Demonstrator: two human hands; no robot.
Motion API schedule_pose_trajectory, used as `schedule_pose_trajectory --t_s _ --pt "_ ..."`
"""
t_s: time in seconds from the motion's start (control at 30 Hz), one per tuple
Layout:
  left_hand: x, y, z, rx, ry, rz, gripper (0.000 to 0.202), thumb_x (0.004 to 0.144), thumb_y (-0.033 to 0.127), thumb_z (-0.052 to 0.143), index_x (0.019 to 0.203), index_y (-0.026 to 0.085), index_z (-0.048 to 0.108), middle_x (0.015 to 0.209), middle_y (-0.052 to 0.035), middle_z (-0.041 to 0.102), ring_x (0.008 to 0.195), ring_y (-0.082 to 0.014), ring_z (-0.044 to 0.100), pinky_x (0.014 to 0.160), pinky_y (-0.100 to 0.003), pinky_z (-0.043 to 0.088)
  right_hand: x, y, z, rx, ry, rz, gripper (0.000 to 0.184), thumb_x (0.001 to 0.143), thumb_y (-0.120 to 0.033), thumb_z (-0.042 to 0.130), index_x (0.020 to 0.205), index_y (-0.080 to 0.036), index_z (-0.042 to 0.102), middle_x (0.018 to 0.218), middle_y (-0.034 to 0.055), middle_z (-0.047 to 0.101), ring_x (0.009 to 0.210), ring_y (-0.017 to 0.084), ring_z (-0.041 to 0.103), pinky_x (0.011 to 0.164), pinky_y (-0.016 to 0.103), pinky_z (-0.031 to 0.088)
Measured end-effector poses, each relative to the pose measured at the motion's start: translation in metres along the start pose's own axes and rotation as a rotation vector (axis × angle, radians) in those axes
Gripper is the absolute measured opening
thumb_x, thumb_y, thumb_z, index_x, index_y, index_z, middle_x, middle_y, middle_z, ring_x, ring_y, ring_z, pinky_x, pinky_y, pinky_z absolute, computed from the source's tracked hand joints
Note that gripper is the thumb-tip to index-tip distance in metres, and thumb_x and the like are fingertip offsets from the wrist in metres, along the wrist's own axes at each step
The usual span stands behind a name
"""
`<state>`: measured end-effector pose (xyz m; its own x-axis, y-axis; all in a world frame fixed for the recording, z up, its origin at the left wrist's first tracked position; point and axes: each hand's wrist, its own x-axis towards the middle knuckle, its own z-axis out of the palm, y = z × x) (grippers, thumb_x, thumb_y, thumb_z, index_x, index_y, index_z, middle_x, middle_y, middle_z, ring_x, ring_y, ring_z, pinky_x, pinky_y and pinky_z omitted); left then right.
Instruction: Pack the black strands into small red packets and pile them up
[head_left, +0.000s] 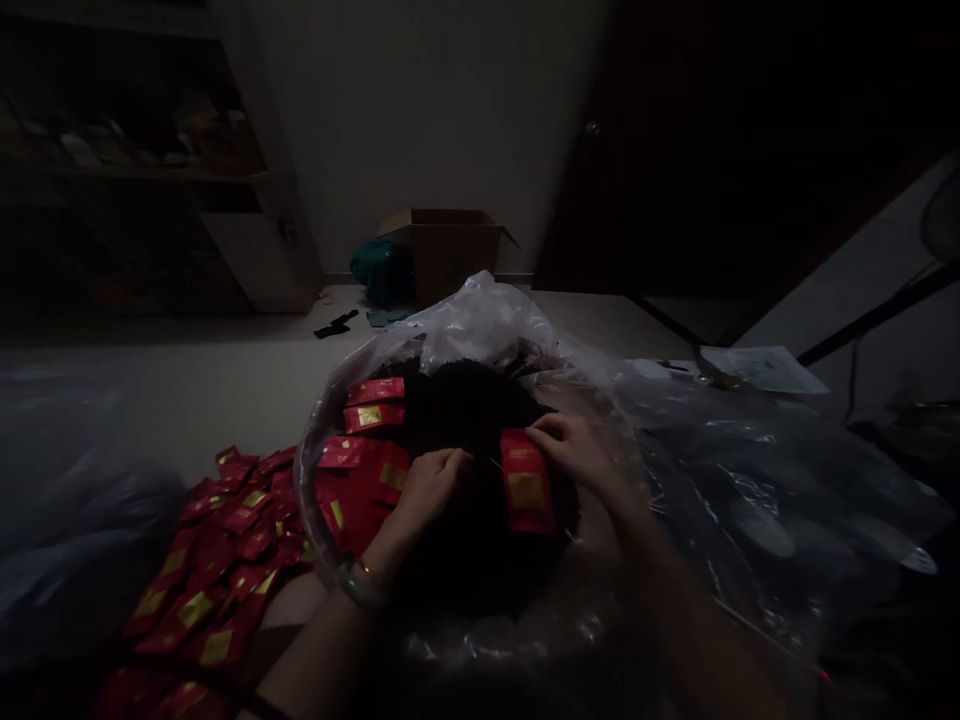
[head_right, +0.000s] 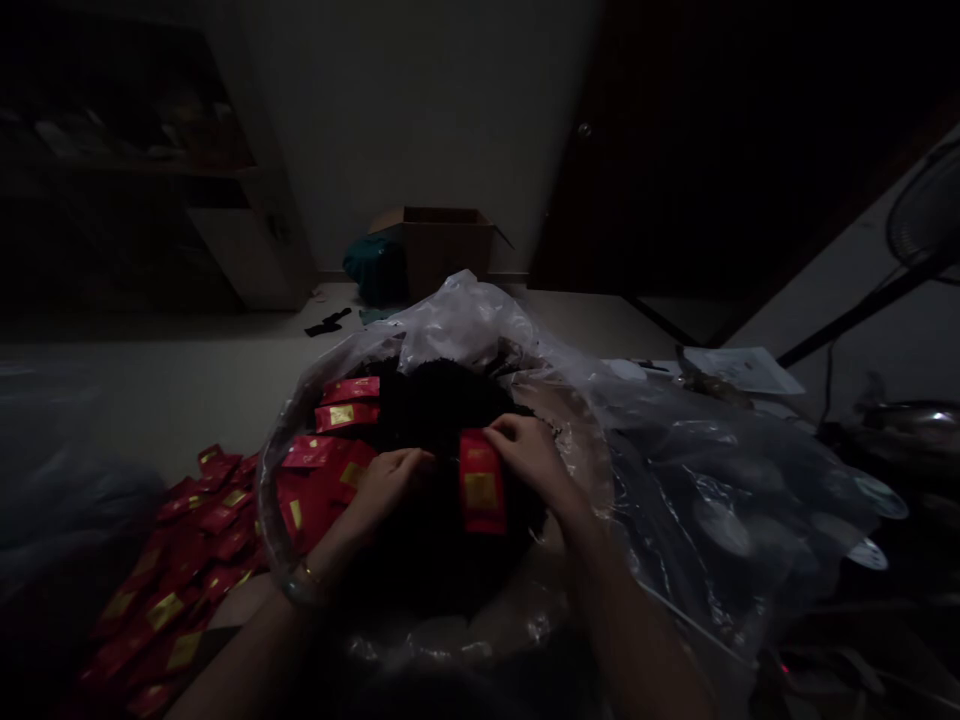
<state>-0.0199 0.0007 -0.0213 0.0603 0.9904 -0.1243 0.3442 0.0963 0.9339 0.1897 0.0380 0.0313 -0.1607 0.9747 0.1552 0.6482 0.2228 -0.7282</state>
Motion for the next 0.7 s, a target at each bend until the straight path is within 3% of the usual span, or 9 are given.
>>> schedule_pose_trajectory --t_s 0.13,0.17,0.23,0.27,0.33,0.43,0.57,0.7 --pt "-0.004 0.005 0.001 0.719 0.141 0.108 0.027 0.084 0.023 0.046 0.085 0.017 0.072 0.091 -0.0134 0.07 0.09 -0.0271 0.058 0.078 -0.036 0.04 -0.013 -0.017 -0.017 0.073 0.273 -0.023 0.025 0.075 -0.043 0.062 0.073 -0.02 0.07 0.071 0.0047 0.071 0.068 0.022 0.065 0.064 0.032 0.052" --pt "-0.005 0.005 0.0 0.821 0.155 0.11 0.026 0.084 0.022 0.046 0.088 0.016 0.071 0.092 -0.0156 0.069 0.093 -0.0291 0.057 0.079 -0.038 0.04 -0.02 -0.026 -0.017 0.186 0.253 -0.037 0.027 0.077 -0.045 0.062 0.079 -0.02 0.07 0.077 0.0053 0.072 0.071 0.022 0.066 0.066 0.033 0.054" --pt "-0.005 0.004 -0.006 0.952 0.203 0.061 0.028 0.085 0.021 0.045 0.095 0.013 0.069 0.094 -0.02 0.067 0.094 -0.0334 0.056 0.081 -0.044 0.039 -0.033 -0.044 -0.012 0.5 0.094 -0.104 0.037 0.079 -0.049 0.061 0.103 -0.022 0.067 0.103 0.0069 0.071 0.084 0.022 0.069 0.071 0.035 0.057" --pt "-0.005 0.004 -0.01 0.996 0.229 0.015 0.03 0.086 0.021 0.043 0.1 0.011 0.068 0.094 -0.0218 0.066 0.094 -0.035 0.057 0.081 -0.046 0.039 -0.039 -0.052 -0.01 0.621 -0.025 -0.126 0.045 0.08 -0.05 0.061 0.118 -0.026 0.06 0.119 0.0075 0.065 0.094 0.024 0.068 0.075 0.037 0.058" --pt "-0.004 0.002 -0.02 1.042 0.298 -0.032 0.034 0.086 0.018 0.041 0.111 0.012 0.063 0.108 -0.0234 0.063 0.099 -0.0375 0.056 0.081 -0.049 0.039 -0.044 -0.061 -0.006 0.762 -0.174 -0.127 0.052 0.081 -0.05 0.061 0.129 -0.03 0.052 0.134 0.0083 0.054 0.105 0.025 0.064 0.08 0.039 0.058" --pt "-0.002 0.002 -0.034 1.146 0.331 -0.18 0.04 0.086 0.01 0.035 0.12 0.009 0.057 0.12 -0.0265 0.056 0.098 -0.0365 0.059 0.079 -0.047 0.042 -0.04 -0.058 -0.005 0.789 -0.204 -0.075 0.047 0.082 -0.049 0.06 0.123 -0.026 0.057 0.128 0.0105 0.058 0.106 0.026 0.064 0.082 0.04 0.058" --pt "0.001 0.005 -0.044 1.137 0.284 -0.166 0.046 0.087 0.006 0.029 0.129 0.008 0.047 0.103 -0.0216 0.065 0.093 -0.0295 0.062 0.076 -0.037 0.045 -0.028 -0.04 0.004 0.678 -0.219 -0.039 0.038 0.083 -0.045 0.059 0.113 -0.021 0.063 0.11 0.0092 0.068 0.097 0.023 0.067 0.078 0.038 0.059" --pt "0.002 0.006 -0.047 1.052 0.3 -0.107 0.047 0.088 0.01 0.031 0.134 0.007 0.04 0.098 -0.0195 0.068 0.091 -0.0282 0.064 0.074 -0.034 0.045 -0.02 -0.026 0.02 0.37 -0.27 -0.107 0.032 0.085 -0.035 0.056 0.113 -0.022 0.064 0.109 0.0072 0.07 0.097 0.022 0.067 0.083 0.037 0.055"
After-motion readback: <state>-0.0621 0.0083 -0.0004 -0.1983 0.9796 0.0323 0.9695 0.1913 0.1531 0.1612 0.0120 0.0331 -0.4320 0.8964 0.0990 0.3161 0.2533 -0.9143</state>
